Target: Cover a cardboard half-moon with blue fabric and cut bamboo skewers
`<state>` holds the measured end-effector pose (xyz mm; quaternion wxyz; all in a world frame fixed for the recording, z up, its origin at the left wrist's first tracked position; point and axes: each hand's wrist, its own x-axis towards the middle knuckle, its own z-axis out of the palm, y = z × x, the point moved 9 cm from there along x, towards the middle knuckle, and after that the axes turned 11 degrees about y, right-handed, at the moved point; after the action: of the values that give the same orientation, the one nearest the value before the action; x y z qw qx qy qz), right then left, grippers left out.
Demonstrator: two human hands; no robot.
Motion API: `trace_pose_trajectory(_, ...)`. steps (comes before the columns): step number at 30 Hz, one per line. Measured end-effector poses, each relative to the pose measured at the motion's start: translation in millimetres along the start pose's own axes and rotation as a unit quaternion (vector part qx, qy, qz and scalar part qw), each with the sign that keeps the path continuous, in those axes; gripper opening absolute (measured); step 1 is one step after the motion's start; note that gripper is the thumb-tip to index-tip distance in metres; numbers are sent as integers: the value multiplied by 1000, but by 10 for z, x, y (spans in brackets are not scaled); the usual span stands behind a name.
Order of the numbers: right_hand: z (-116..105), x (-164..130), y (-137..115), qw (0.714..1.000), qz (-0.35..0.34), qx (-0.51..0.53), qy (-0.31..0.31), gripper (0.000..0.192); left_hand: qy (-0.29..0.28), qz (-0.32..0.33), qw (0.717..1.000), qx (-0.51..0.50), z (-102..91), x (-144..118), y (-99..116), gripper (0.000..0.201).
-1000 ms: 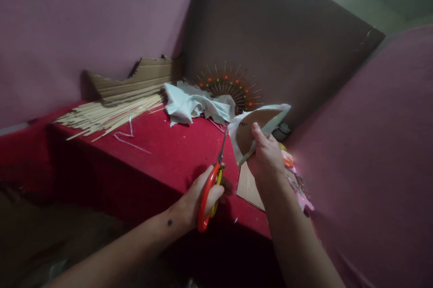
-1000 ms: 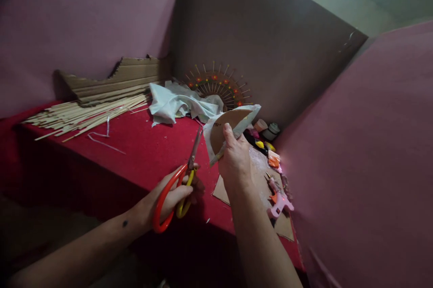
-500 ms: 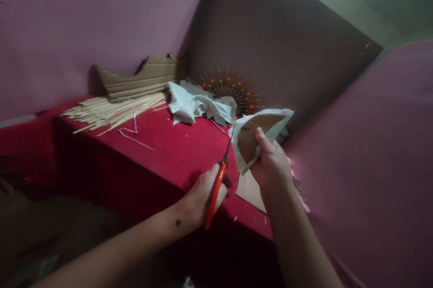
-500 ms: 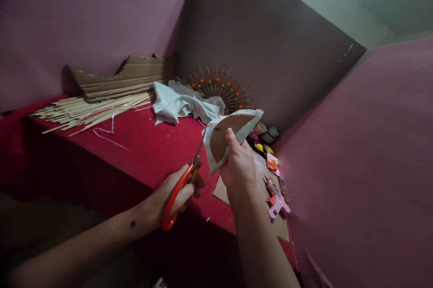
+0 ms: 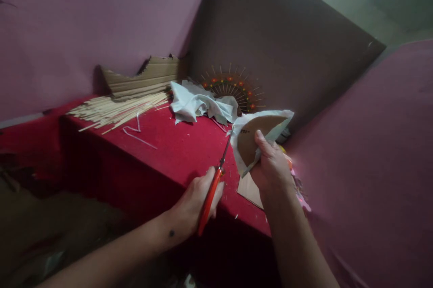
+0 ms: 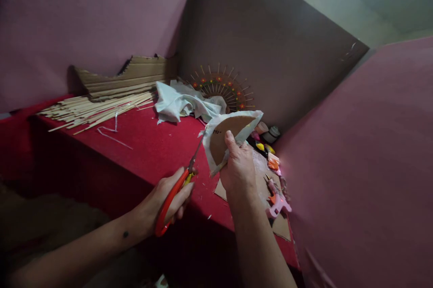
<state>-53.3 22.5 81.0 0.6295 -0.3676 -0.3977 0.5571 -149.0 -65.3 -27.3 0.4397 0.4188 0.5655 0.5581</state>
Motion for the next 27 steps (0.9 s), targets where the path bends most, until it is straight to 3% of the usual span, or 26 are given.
trace_pose_trajectory(6, 31, -13, 51, 999, 22, -24, -34, 18, -17, 16, 1000, 2, -38, -15, -177, 20)
trace_pose_trajectory(15, 100, -92, 102, 995, 35, -53, -81, 19, -45, -17, 997, -59, -9, -81, -119, 11)
trace_pose_trajectory(20, 83, -97, 118, 995, 35, -54, -79, 23, -32, -12, 997, -76, -14, -47, -184, 15)
trace_pose_trajectory(27, 91, -131, 98, 996, 27, -57, -68, 23, -34, 8, 999, -21, -30, -63, -223, 31)
